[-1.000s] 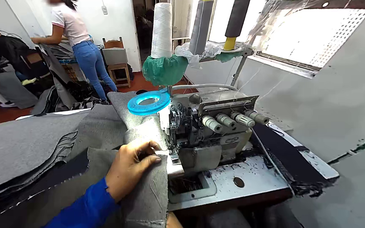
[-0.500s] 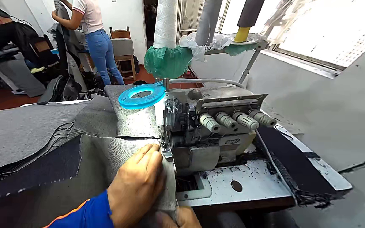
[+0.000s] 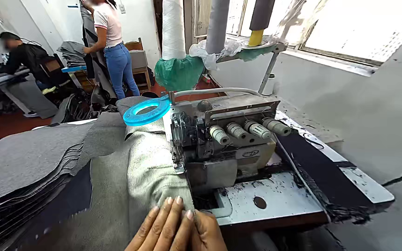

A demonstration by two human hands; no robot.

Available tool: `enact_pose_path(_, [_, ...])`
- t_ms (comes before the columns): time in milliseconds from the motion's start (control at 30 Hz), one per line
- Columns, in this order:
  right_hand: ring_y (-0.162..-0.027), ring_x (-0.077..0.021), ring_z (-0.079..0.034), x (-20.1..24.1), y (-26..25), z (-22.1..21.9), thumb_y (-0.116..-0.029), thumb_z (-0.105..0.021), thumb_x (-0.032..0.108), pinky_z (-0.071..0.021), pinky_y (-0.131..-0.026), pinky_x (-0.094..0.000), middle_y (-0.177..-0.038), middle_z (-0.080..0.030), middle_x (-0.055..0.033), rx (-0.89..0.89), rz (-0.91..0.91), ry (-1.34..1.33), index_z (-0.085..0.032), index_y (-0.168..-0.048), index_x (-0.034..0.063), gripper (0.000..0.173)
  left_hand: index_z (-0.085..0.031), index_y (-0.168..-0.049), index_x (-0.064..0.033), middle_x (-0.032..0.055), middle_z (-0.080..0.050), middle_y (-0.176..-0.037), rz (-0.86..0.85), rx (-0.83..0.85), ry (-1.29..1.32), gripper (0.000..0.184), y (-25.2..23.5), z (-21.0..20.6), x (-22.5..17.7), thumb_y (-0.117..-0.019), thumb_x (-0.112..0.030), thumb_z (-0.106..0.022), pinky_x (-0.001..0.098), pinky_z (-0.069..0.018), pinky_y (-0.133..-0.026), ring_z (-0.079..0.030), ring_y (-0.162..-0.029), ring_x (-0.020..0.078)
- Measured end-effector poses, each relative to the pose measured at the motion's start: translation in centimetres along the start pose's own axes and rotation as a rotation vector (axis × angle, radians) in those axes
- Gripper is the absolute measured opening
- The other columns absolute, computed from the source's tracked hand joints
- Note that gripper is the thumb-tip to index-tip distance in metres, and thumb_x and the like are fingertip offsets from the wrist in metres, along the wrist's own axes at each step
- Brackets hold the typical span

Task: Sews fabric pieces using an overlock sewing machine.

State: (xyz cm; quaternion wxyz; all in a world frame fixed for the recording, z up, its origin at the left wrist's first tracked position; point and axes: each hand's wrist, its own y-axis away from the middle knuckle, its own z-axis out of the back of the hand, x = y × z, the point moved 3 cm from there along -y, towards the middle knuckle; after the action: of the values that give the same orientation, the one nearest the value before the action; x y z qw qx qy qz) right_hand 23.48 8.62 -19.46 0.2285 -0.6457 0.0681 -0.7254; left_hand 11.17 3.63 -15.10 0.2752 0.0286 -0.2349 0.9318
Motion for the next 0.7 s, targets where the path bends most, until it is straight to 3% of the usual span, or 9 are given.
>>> enact_pose_path(67, [-0.055, -0.0143, -0.061, 0.0, -0.3, -0.4, -0.0902, -0.06, 0.001, -0.0503, -0.058, -0.0259, -0.059, -0.061, -0.0153, -0.045, 0.074, 0.079, -0.065, -0.071, -0.0104, 0.022, -0.064, -0.132, -0.0025, 0.0145, -0.071, -0.129, 0.0, -0.052, -0.049, 0.031, -0.2, -0.3, 0.7, -0.1038, -0.005, -0.051, 0.0367, -0.0395, -0.115, -0.061, -0.13, 0.0234])
enact_pose_path(167, [-0.049, -0.0119, -0.055, -0.4, -1.5, -0.9, -0.0915, -0.06, 0.007, -0.0459, -0.051, -0.0225, -0.053, -0.054, -0.0119, -0.146, 0.197, 0.154, -0.06, -0.064, -0.0048, 0.03, -0.066, -0.127, -0.001, 0.011, -0.074, -0.123, -0.082, -0.111, -0.019, 0.028, -1.2, 0.0, 2.9, -0.1035, -0.005, -0.051, 0.0317, -0.0437, -0.112, -0.066, -0.124, 0.0185])
enact_pose_path(333, [-0.045, -0.0076, -0.046, -1.4, -3.2, -1.1, -0.0999, -0.051, 0.017, -0.0395, -0.044, -0.0189, -0.051, -0.045, -0.0043, -0.208, 0.428, 0.21, -0.053, -0.064, 0.0044, 0.039, -0.069, -0.116, -0.0035, 0.0103, -0.076, -0.114, -0.256, -0.201, 0.114, 0.024, -3.9, 0.1, 7.2, -0.1029, -0.002, -0.049, 0.0349, -0.0559, -0.099, -0.073, -0.109, 0.0236])
enact_pose_path(467, [-0.044, -0.0101, -0.046, -1.5, -1.2, -1.1, -0.1008, -0.049, 0.015, -0.0384, -0.045, -0.0204, -0.049, -0.045, -0.0067, -0.159, 0.408, 0.217, -0.05, -0.06, 0.0023, 0.043, -0.071, -0.115, -0.0029, 0.0124, -0.076, -0.116, -0.229, -0.139, 0.142, 0.028, -4.9, -0.2, 8.3, -0.0986, 0.005, -0.049, 0.0379, -0.0573, -0.097, -0.073, -0.11, 0.0276])
enact_pose_path(567, [-0.052, -0.0118, -0.056, -2.5, 0.2, -0.5, -0.0973, -0.053, 0.012, -0.0474, -0.053, -0.0195, -0.055, -0.056, -0.0099, -0.216, 0.316, 0.269, -0.062, -0.067, -0.0015, 0.035, -0.07, -0.119, -0.0021, 0.0144, -0.074, -0.121, -0.069, -0.158, 0.049, 0.03, -2.4, -1.0, 6.1, -0.0965, 0.001, -0.052, 0.0425, -0.0558, -0.1, -0.071, -0.114, 0.031])
enact_pose_path(600, [-0.058, -0.0135, -0.061, -2.8, 0.4, 0.0, -0.0962, -0.054, 0.011, -0.0515, -0.059, -0.02, -0.061, -0.061, -0.0117, -0.231, 0.298, 0.297, -0.065, -0.071, -0.0023, 0.03, -0.07, -0.123, -0.002, 0.0176, -0.072, -0.125, 0.068, -0.143, 0.03, 0.032, -0.5, -1.5, 4.8, -0.0941, -0.001, -0.056, 0.0494, -0.0527, -0.103, -0.067, -0.119, 0.0377])
enact_pose_path(667, [-0.074, -0.0182, -0.069, -3.8, 0.3, 1.1, -0.0958, -0.056, 0.011, -0.0566, -0.073, -0.0241, -0.075, -0.068, -0.0142, -0.225, 0.267, 0.411, -0.065, -0.079, -0.002, 0.023, -0.064, -0.129, 0.0095, 0.0418, -0.056, -0.133, 0.374, -0.113, 0.106, 0.045, 3.4, -2.9, 3.7, -0.0851, 0.002, -0.067, 0.0786, -0.0366, -0.101, -0.047, -0.125, 0.0699])
enact_pose_path(700, [-0.075, -0.0225, -0.072, -4.5, 0.2, 1.5, -0.0927, -0.059, 0.009, -0.0584, -0.073, -0.0299, -0.076, -0.07, -0.0149, -0.222, 0.262, 0.495, -0.068, -0.081, -0.0029, 0.019, -0.057, -0.133, 0.0158, 0.0513, -0.044, -0.138, 0.509, -0.128, 0.135, 0.056, 4.6, -3.9, 4.4, -0.08, 0.004, -0.07, 0.0835, -0.0308, -0.1, -0.037, -0.126, 0.0777])
